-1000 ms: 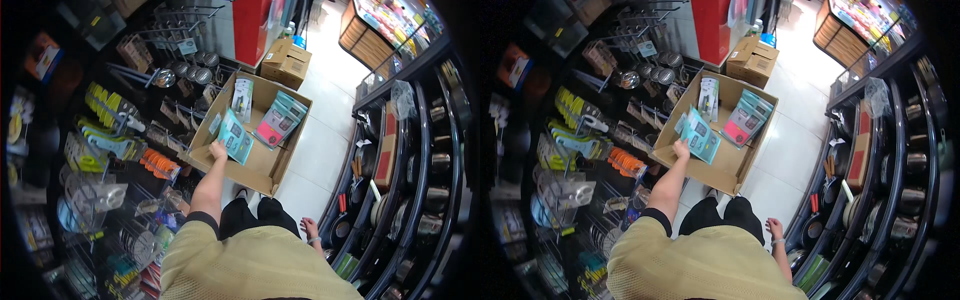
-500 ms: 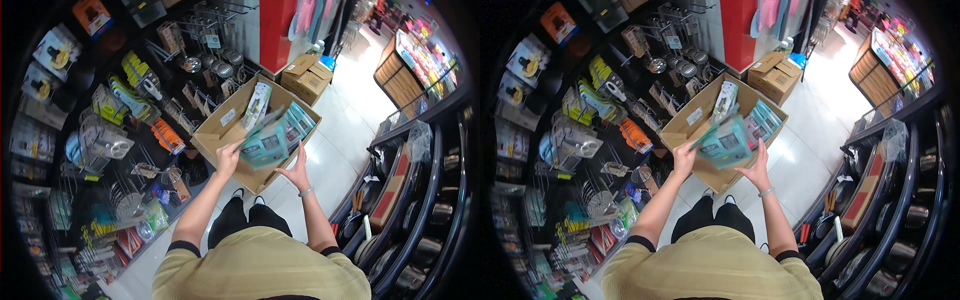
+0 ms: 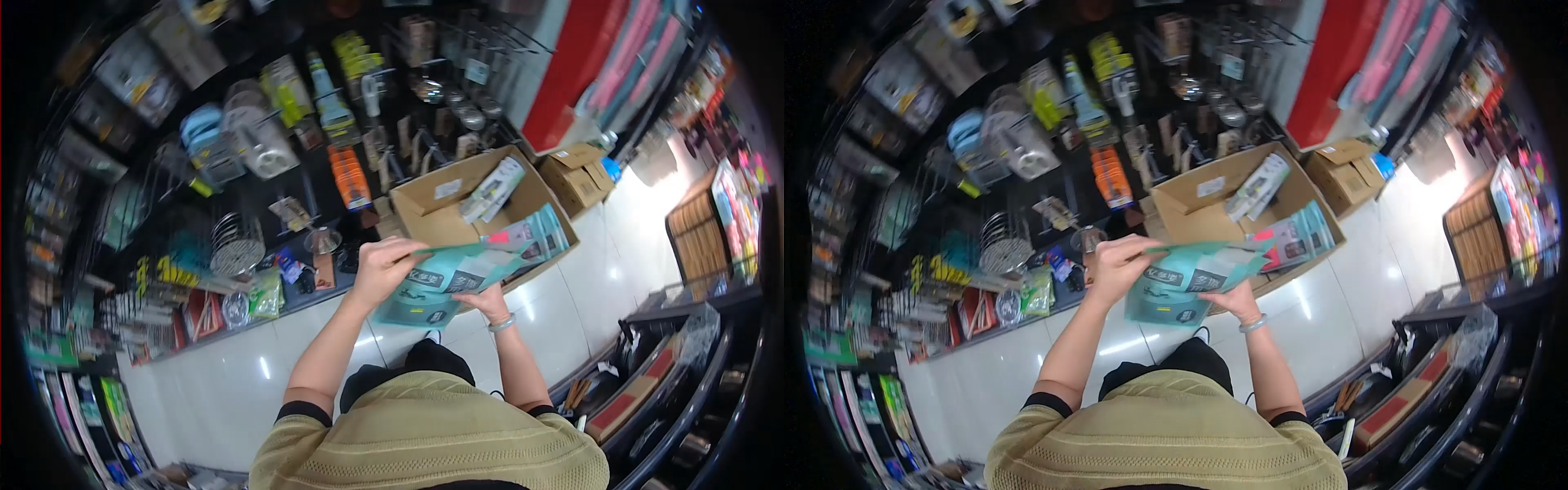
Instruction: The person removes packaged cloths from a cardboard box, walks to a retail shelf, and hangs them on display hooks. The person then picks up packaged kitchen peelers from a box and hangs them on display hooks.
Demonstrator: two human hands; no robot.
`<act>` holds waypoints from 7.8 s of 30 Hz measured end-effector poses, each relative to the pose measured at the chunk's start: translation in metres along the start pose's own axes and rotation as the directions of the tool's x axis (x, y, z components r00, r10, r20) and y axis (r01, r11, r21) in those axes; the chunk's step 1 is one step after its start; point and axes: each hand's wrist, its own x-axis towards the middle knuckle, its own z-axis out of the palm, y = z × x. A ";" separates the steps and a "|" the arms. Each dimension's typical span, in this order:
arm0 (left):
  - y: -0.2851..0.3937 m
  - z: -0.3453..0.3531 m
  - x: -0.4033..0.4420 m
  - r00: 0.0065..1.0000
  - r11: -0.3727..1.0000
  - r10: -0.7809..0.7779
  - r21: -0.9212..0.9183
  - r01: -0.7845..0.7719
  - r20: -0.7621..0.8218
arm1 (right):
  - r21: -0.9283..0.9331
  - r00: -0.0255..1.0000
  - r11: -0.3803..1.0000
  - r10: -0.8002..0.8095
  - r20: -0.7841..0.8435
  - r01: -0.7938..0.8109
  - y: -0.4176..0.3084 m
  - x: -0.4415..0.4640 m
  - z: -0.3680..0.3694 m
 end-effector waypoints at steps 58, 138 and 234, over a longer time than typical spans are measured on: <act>-0.006 -0.658 -0.766 -0.491 0.508 0.178 -0.347 0.788 -0.853 | -0.111 -0.037 0.290 0.248 0.968 -0.950 0.076 -0.144 1.177; -0.259 -1.715 -1.196 0.501 0.254 -0.662 -0.796 -0.550 -0.558 | 0.959 0.974 0.172 0.036 0.224 -0.227 0.095 -0.207 2.064; -0.251 -1.856 -1.355 0.235 0.751 -0.566 -0.611 -0.251 -0.791 | 0.869 0.883 0.171 0.016 0.469 -0.464 0.036 -0.239 2.382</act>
